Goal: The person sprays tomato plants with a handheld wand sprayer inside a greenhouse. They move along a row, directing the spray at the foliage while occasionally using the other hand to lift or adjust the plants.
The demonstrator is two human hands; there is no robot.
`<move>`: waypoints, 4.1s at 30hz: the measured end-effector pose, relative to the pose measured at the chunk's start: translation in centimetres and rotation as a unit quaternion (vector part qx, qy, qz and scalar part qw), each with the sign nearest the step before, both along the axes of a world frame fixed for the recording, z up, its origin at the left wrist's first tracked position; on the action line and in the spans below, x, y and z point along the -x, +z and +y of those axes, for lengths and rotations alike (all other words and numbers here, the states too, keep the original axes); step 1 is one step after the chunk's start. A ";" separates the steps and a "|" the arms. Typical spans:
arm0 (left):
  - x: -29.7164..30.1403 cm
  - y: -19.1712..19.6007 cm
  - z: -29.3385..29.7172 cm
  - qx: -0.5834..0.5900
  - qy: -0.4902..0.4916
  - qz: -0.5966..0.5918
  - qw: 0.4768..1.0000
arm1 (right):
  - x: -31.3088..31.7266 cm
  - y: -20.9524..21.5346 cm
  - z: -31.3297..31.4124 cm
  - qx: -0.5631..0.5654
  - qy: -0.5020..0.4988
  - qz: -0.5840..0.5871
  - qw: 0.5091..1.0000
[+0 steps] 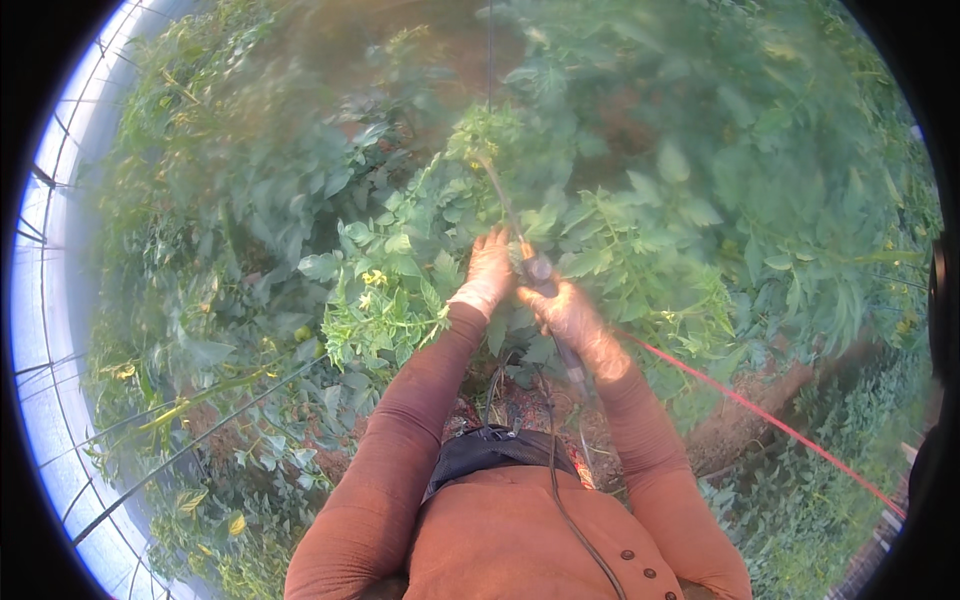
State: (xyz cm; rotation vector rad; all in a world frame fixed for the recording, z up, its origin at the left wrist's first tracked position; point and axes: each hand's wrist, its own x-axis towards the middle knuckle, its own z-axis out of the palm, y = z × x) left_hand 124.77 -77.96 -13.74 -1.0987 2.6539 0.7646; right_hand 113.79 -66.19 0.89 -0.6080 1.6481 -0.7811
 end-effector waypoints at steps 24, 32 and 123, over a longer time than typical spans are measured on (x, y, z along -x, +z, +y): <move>-1.1 7.9 3.6 0.112 0.091 0.173 0.974 | 0.3 0.9 4.5 0.053 -0.158 -0.033 0.986; -12.5 16.9 9.8 -0.013 -0.013 0.304 0.952 | 1.5 -1.1 0.2 0.050 -0.186 -0.123 0.974; -42.7 27.3 11.9 0.232 0.475 0.525 0.667 | -18.4 14.1 4.6 0.066 0.343 -0.016 0.937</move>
